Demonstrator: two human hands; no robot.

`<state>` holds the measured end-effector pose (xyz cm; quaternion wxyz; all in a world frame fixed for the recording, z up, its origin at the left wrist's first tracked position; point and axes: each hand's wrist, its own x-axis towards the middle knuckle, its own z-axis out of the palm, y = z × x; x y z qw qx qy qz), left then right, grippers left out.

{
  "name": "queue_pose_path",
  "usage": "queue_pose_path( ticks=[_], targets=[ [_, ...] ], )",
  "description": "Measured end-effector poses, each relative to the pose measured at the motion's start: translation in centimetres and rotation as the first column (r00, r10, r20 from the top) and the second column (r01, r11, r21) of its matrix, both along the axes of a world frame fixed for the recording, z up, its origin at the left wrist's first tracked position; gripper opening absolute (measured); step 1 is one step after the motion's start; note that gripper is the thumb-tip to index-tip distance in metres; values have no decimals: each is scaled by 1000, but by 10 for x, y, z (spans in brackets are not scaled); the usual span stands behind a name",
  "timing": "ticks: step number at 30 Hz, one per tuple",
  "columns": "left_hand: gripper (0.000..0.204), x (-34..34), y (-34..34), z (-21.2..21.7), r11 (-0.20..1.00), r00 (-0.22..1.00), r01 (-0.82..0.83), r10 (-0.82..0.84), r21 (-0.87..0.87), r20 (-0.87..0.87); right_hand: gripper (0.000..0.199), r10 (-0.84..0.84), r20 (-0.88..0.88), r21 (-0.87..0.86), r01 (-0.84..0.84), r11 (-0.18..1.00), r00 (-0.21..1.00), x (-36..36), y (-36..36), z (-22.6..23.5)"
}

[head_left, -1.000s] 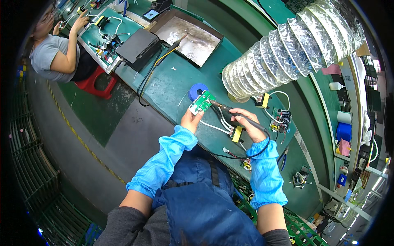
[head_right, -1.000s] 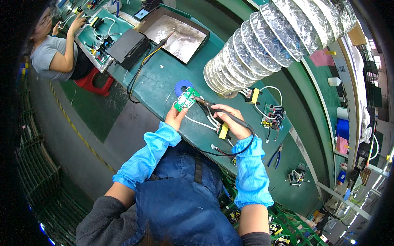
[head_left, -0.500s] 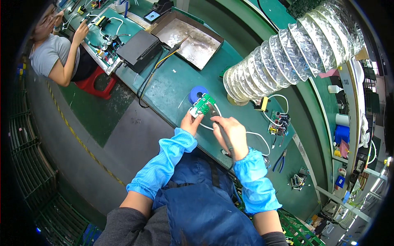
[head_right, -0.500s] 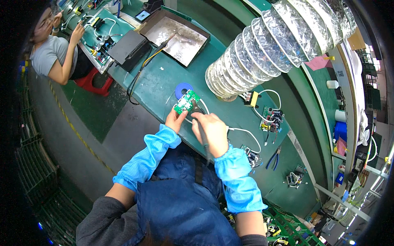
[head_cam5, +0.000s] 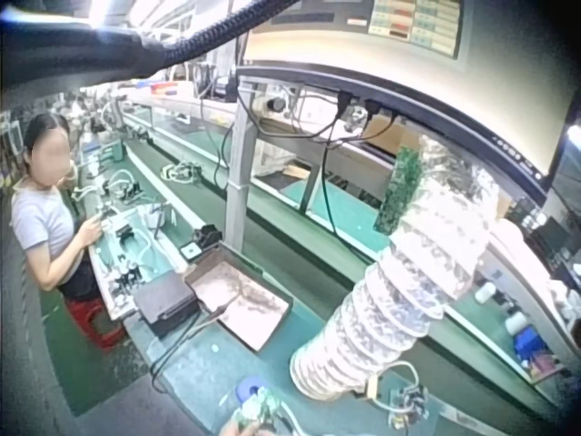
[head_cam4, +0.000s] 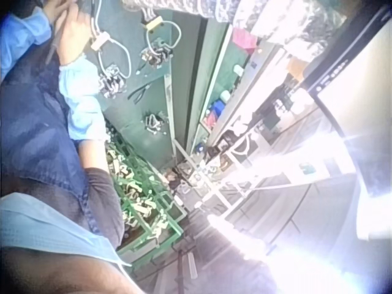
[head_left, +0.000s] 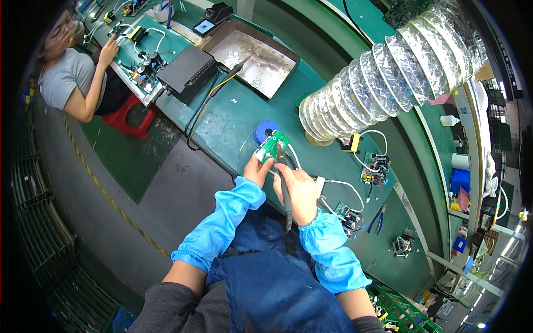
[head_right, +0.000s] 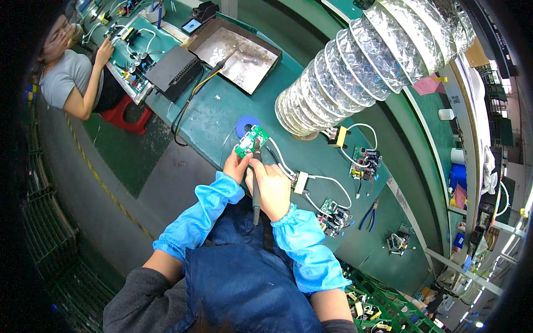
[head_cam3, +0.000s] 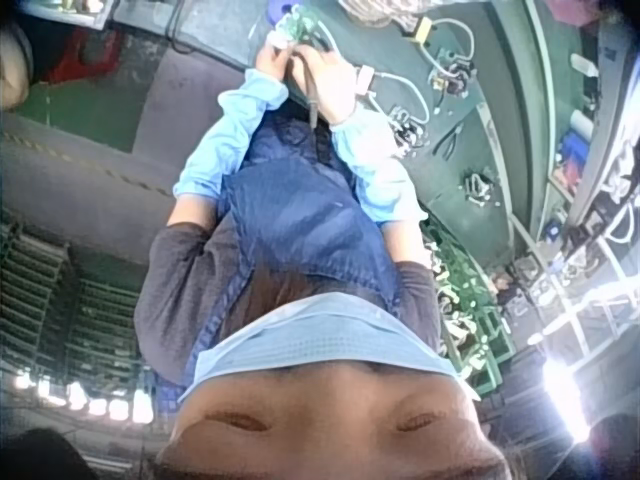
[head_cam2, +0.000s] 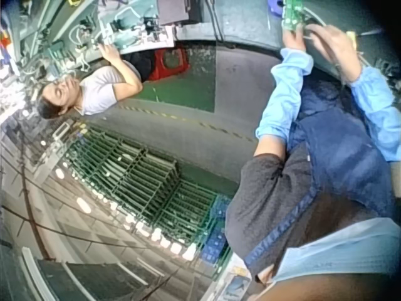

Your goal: The person assembles and solders wires and connectors onto a printed circuit board at an industrial workstation. The person uses a soldering iron, pliers, and a screwdriver to complete the task.

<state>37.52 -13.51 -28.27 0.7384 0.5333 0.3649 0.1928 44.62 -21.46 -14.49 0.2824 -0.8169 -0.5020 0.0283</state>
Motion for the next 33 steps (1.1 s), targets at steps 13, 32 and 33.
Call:
queue_pose_path(
  ticks=[13,32,33],
  targets=[
    [31,2,-2,-5,999,997,-33,33,-2,70,26,-154,-189,56,167,984,970,-15,-20,-18],
    [34,0,1,-8,998,1000,6,-8,56,30,26,19,-676,-26,-49,998,737,55,-61,-15],
    [34,0,1,-8,999,999,-3,1,54,46,26,23,-669,-19,-48,999,743,55,-61,-14]
  ],
)
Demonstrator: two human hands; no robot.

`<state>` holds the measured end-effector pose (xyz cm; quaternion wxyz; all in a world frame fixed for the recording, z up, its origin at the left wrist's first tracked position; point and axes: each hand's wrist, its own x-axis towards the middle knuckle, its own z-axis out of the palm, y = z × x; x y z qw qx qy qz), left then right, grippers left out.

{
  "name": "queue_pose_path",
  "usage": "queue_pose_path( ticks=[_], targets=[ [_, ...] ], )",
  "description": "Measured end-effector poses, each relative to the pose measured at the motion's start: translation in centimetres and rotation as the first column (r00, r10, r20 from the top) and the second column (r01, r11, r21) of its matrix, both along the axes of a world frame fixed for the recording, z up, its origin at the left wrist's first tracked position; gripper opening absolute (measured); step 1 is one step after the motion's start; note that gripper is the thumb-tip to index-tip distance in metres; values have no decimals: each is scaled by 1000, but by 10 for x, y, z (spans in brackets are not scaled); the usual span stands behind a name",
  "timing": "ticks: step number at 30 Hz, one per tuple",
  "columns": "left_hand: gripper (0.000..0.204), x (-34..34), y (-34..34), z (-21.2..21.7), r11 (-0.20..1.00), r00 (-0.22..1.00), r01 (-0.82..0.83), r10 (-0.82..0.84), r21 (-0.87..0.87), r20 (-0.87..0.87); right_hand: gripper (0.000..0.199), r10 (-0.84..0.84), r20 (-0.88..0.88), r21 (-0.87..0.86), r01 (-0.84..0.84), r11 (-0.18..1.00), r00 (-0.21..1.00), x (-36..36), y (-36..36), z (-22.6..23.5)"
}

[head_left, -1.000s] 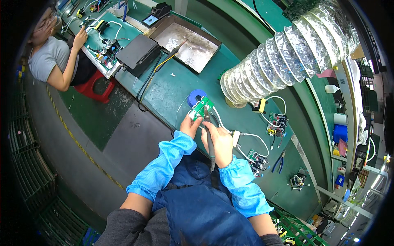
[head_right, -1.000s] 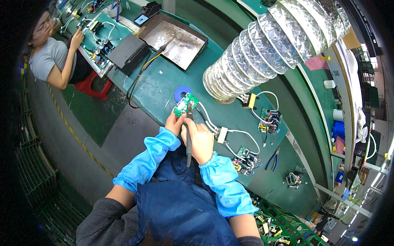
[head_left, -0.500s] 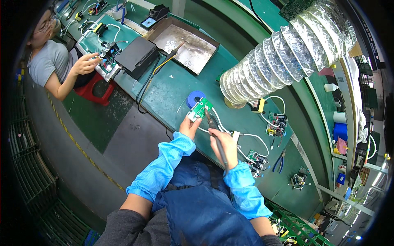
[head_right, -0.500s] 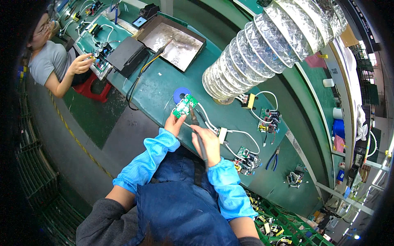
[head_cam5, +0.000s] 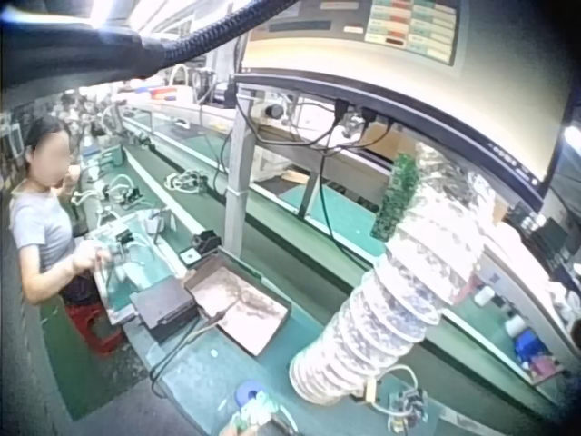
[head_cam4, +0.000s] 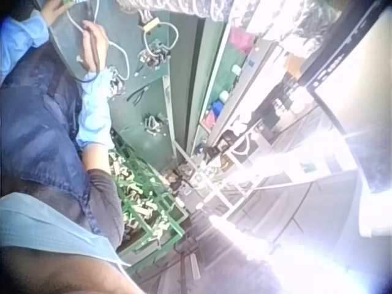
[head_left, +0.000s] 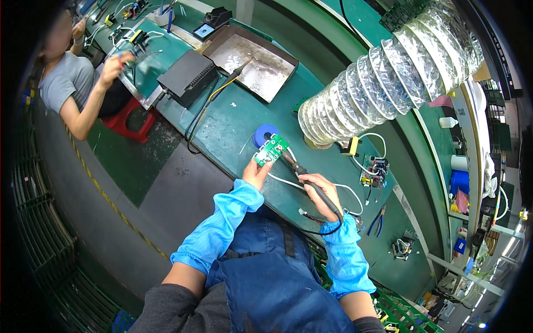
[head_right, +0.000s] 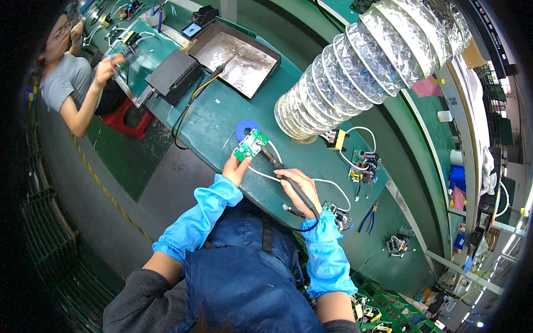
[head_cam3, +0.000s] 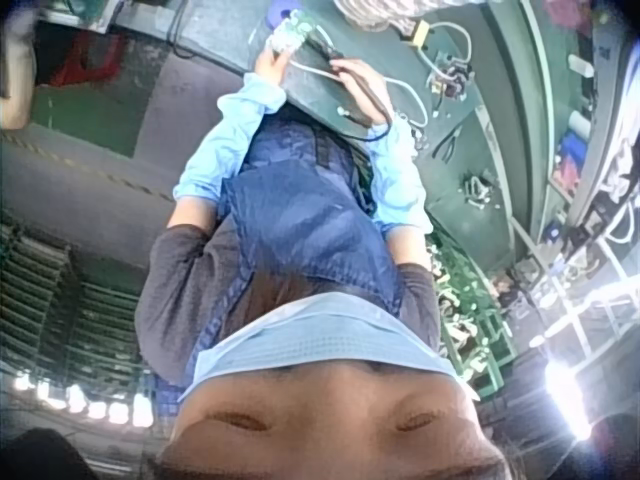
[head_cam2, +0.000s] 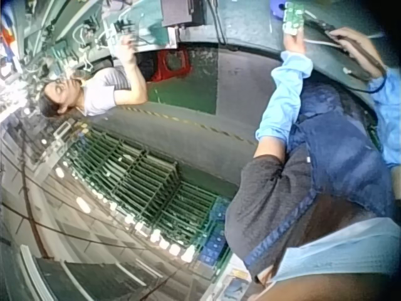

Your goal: The person assembles and solders wires and connectors onto a printed circuit board at an industrial workstation. The person uses a soldering iron, pliers, and a screwdriver to complete the task.

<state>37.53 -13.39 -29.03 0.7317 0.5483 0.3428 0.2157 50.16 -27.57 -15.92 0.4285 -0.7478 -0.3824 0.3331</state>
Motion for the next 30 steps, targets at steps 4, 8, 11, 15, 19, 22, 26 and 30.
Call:
queue_pose_path(
  ticks=[4,8,11,15,19,22,26,30],
  targets=[
    [34,-1,0,1,1000,1000,-10,10,-3,1,26,-122,-143,-2,123,992,982,2,1,2],
    [34,-2,0,-4,1000,999,20,-19,19,-42,26,-103,-137,-20,101,995,985,7,8,-4],
    [33,-1,0,-5,1000,1000,6,-6,8,-15,26,-120,-207,-66,108,992,971,5,11,-4],
    [33,-1,0,-4,1000,1000,-3,3,1,4,25,-131,-229,-75,117,990,965,6,11,-4],
    [33,-3,2,-1,997,997,68,-69,-42,-35,26,-155,-316,-80,136,987,936,7,8,-1],
    [32,-3,2,1,996,997,68,-70,-51,-37,26,-161,-342,-90,138,986,926,9,7,2],
    [33,-4,2,-5,997,998,61,-62,-55,-17,27,-173,-300,-46,167,985,938,10,12,4],
    [34,-3,1,-7,996,995,75,-77,-47,-60,26,-129,-265,-98,107,989,956,16,17,5]
  ],
)
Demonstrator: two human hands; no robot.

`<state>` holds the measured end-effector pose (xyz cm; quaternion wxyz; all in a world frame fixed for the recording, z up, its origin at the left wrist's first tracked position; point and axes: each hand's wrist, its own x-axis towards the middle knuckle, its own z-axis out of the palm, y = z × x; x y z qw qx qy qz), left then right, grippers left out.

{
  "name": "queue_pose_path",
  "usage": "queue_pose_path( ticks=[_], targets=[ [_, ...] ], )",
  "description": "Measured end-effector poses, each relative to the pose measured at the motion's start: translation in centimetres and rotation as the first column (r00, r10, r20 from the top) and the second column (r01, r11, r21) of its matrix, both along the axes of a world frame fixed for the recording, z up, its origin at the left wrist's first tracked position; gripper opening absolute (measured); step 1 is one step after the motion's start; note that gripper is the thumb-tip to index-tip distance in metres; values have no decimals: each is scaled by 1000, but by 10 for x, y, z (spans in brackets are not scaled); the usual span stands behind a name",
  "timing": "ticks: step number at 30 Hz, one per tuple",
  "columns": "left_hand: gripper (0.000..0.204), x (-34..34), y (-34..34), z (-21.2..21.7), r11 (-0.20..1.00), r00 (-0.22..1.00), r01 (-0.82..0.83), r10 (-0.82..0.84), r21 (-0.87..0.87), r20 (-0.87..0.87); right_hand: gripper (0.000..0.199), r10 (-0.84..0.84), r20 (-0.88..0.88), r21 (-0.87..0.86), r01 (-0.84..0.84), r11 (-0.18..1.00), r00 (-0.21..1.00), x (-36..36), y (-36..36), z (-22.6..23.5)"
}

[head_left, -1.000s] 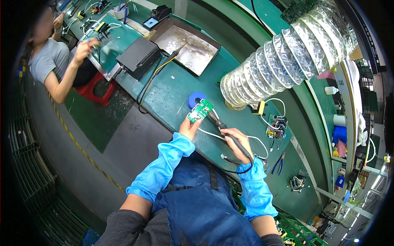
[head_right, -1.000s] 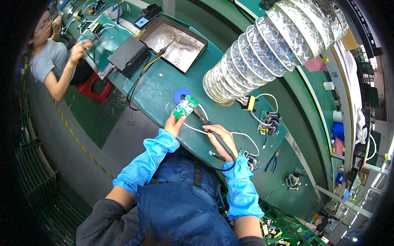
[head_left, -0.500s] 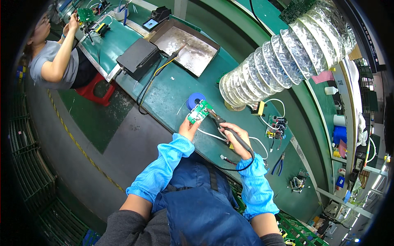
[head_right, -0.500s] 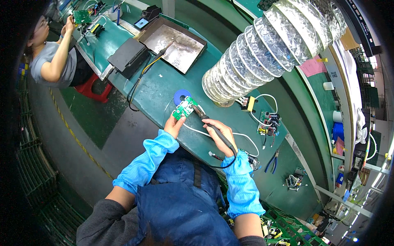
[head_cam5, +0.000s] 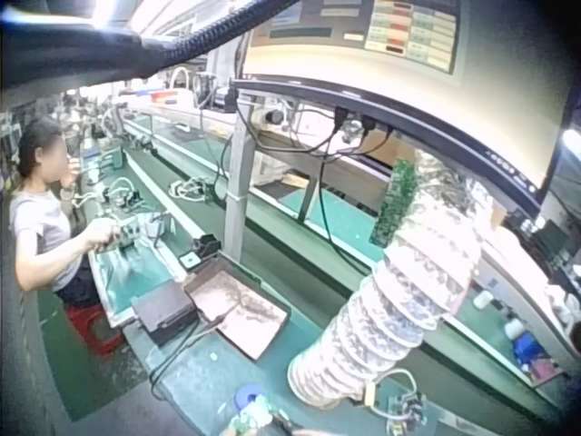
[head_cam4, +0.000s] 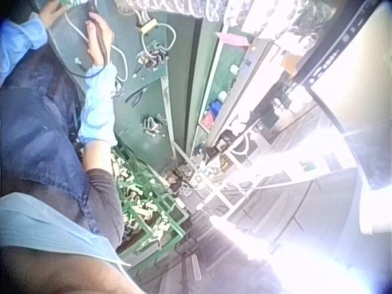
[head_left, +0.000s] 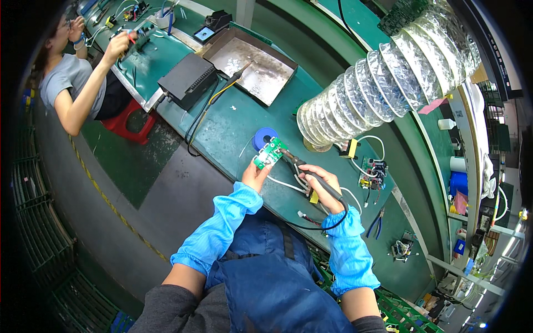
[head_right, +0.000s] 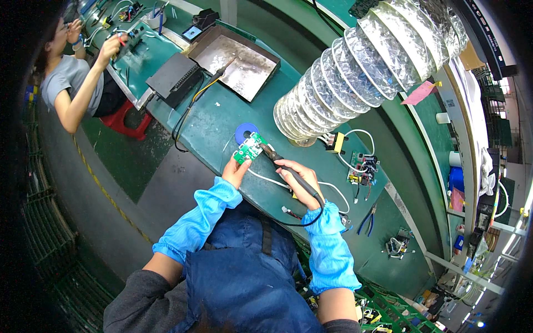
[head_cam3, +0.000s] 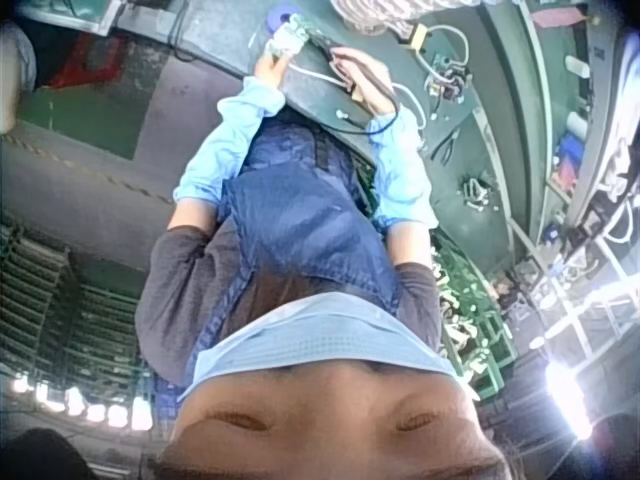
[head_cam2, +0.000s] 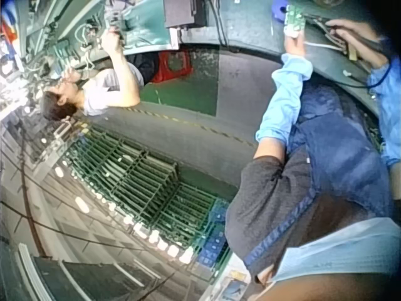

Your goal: The person assembles and solders wires and connectors onto a printed circuit board at an industrial workstation. The person uses a soldering iron, pliers, and a screwdriver to complete the task.

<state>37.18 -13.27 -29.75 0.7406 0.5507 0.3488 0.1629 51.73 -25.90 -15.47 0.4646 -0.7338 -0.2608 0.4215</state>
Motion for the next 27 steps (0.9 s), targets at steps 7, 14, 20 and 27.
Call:
queue_pose_path(
  ticks=[7,14,20,27],
  targets=[
    [33,1,0,3,1000,1000,-11,11,-12,-9,25,210,201,-32,-207,978,957,4,17,18],
    [31,3,-3,2,995,991,-98,97,4,92,21,326,762,-159,-327,932,559,-30,40,36],
    [33,4,-4,6,991,988,-104,113,-83,105,22,281,878,-206,-226,952,388,-66,45,29],
    [35,3,-4,1,994,988,-107,109,-27,107,28,226,875,-143,-217,966,427,-73,29,13]
  ],
)
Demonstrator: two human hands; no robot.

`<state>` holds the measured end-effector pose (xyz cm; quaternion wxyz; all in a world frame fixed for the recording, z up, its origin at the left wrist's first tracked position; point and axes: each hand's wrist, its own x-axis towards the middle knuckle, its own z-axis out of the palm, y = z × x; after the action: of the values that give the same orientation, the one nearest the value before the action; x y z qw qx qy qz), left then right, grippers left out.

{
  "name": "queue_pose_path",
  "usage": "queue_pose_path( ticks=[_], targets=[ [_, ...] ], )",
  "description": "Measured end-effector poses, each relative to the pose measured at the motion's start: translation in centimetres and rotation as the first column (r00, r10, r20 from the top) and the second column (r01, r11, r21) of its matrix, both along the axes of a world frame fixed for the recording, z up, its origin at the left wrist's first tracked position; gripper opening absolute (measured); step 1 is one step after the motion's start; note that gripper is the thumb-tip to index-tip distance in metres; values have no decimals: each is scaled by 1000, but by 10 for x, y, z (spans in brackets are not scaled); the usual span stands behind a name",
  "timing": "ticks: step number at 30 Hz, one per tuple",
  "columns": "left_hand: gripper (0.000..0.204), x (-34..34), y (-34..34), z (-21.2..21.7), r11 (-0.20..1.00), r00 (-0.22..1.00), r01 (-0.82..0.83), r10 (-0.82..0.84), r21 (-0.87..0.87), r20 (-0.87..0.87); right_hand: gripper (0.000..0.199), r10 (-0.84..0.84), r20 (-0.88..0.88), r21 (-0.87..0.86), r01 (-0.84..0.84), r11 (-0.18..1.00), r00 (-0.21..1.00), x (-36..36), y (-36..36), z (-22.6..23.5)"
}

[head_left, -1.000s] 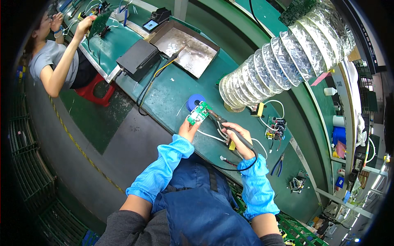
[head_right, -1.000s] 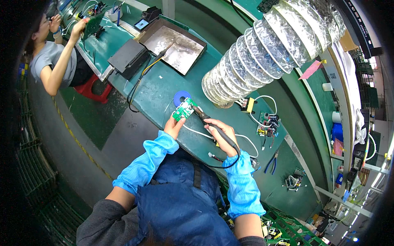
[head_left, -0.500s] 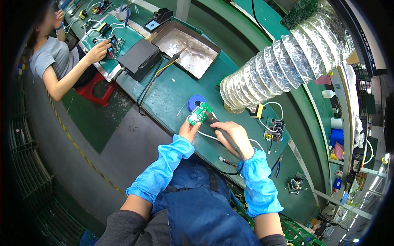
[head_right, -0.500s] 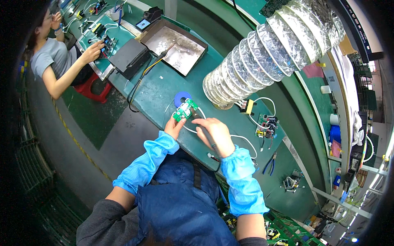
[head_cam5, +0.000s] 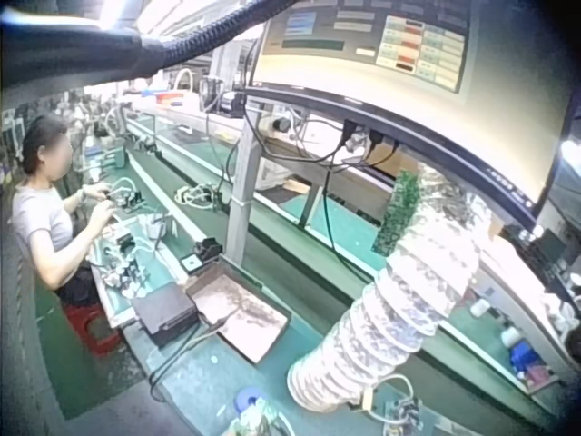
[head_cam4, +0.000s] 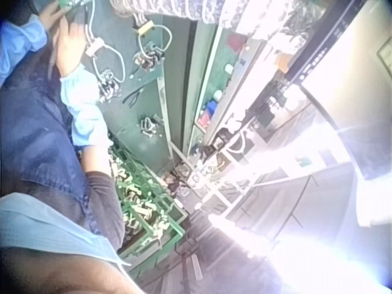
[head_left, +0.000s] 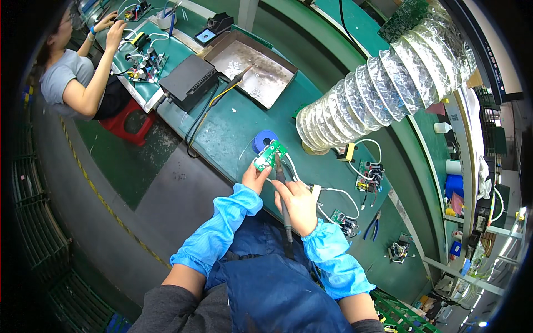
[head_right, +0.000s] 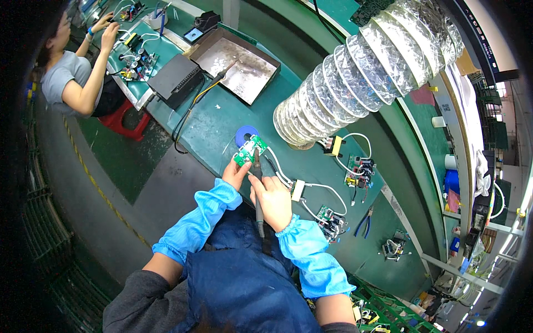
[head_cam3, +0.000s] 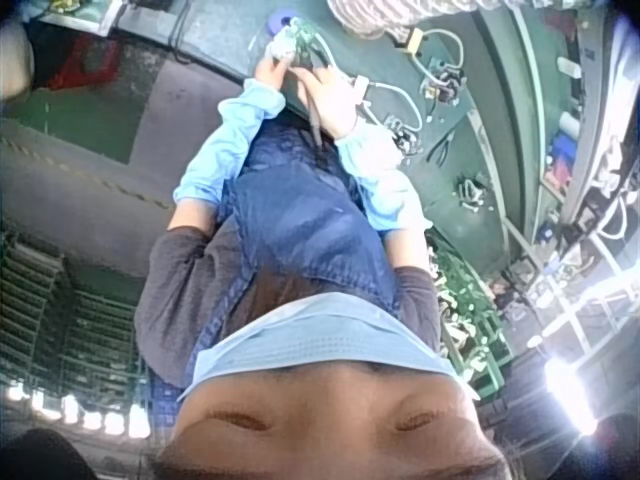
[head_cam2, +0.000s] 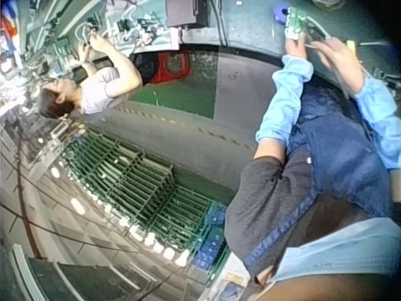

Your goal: The person assembles and solders wires and connectors onto a printed circuit board at an industrial workstation. The person uses a soldering iron, pliers, and a screwdriver to complete the task.

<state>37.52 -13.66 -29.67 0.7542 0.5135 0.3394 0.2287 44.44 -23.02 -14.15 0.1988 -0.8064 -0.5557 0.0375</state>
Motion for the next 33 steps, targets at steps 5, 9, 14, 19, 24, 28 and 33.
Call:
queue_pose_path(
  ticks=[5,9,14,19,24,28,33],
  targets=[
    [33,0,1,1,1000,1000,12,-12,21,-24,30,-19,-135,45,25,999,991,3,-13,-8],
    [32,-2,1,-1,999,1000,12,-12,32,-19,27,-8,-316,80,35,996,949,19,-21,-9],
    [32,0,2,4,998,999,26,-23,61,-45,25,-140,-772,-52,158,986,620,46,-36,-8],
    [33,-1,3,4,997,998,29,-25,70,-52,25,-152,-833,-74,164,984,532,57,-42,-11],
    [35,-2,6,3,998,996,58,-55,39,-68,26,-168,-852,-65,218,974,496,52,-53,2],
    [35,0,7,4,999,996,27,-24,-33,83,27,-178,-851,-1,337,941,494,39,-58,6],
    [38,-7,15,-4,992,999,37,-34,-124,27,27,-145,-742,105,327,939,655,21,-49,-1]
  ],
)
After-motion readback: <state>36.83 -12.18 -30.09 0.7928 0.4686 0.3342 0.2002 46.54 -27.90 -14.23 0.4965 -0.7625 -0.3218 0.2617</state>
